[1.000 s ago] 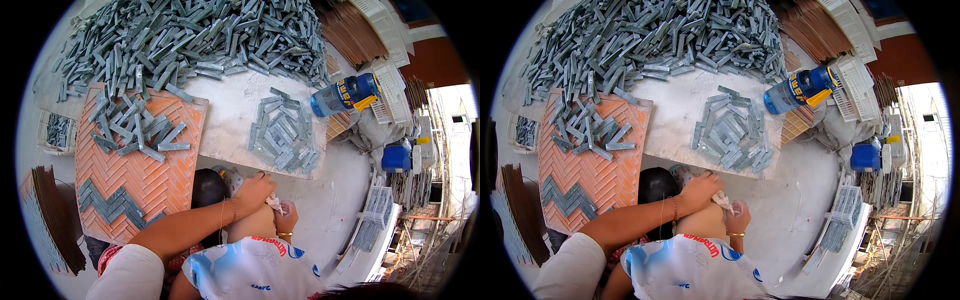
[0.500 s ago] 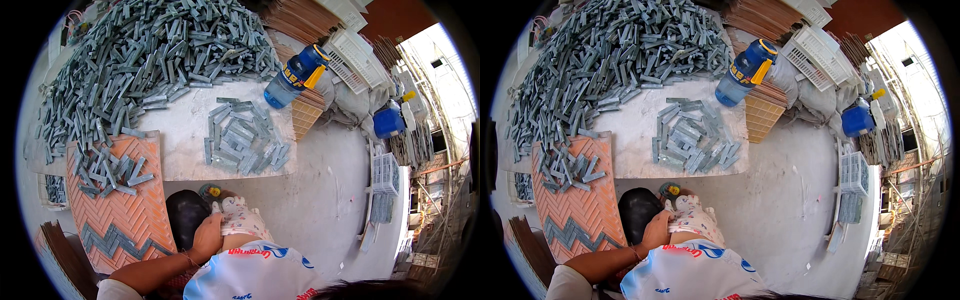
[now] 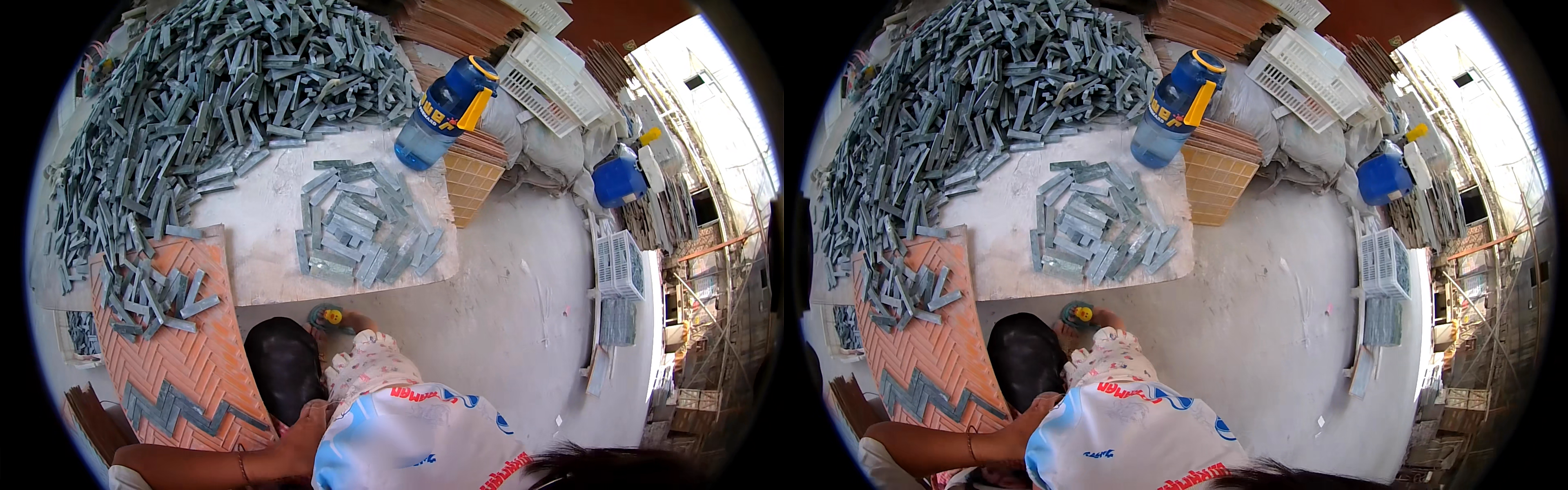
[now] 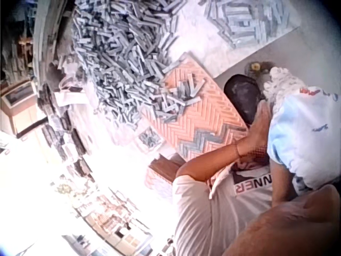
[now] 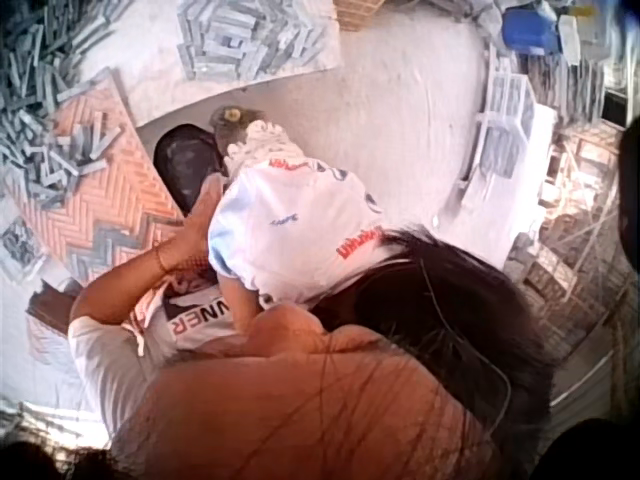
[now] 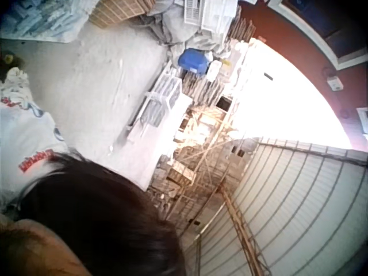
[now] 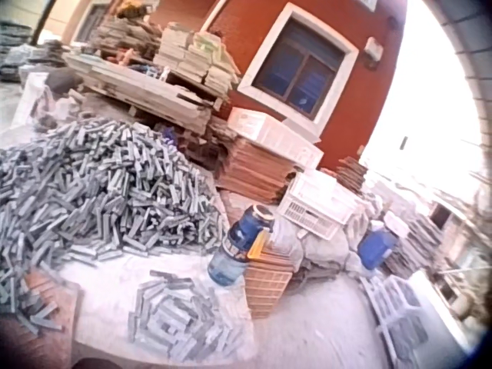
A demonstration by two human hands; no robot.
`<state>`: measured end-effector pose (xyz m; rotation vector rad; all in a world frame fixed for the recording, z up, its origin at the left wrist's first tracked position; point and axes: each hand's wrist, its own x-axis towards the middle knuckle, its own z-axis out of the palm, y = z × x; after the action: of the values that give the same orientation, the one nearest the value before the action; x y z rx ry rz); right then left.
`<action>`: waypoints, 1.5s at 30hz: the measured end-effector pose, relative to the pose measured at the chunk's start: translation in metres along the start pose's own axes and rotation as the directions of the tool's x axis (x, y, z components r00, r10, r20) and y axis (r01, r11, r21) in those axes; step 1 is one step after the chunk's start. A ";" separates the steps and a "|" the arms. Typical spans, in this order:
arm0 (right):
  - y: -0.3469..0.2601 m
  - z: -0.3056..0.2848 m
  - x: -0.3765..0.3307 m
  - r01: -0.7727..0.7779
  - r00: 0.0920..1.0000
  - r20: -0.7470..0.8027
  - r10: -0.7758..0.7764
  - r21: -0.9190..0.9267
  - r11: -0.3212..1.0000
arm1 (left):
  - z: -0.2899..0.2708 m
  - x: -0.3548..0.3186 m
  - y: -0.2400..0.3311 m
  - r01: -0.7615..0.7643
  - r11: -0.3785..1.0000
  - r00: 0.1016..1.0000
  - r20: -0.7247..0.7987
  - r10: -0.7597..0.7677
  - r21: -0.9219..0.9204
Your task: The person arranges small gray rectangular tiles onto a reddish-orange board to form a herringbone pattern. The person picks tiles from a nearby pile and places them one by one into the grooves of the board.
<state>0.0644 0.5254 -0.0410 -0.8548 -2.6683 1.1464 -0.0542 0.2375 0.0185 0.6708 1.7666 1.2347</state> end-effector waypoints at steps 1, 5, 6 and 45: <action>0.000 -0.002 0.001 -0.012 1.000 0.001 0.012 0.009 1.000 | -0.012 0.007 0.008 -0.047 0.971 0.999 0.018 0.044 0.235; -0.017 -0.022 0.006 -0.030 0.999 -0.019 0.030 0.009 1.000 | -0.024 0.069 0.040 0.047 0.913 0.984 -0.176 0.027 0.405; -0.023 -0.028 0.008 -0.030 0.999 -0.028 0.030 0.003 1.000 | -0.025 0.085 0.037 -0.039 0.890 0.956 -0.241 0.165 0.455; 0.081 0.054 0.007 -0.594 0.772 0.273 0.575 0.631 0.499 | 0.107 0.098 -0.035 0.486 -0.152 0.874 0.476 0.098 -0.861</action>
<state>0.0781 0.5402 -0.1365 -1.6032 -1.6426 2.1030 -0.0074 0.3538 -0.0628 -0.3683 0.0667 1.5988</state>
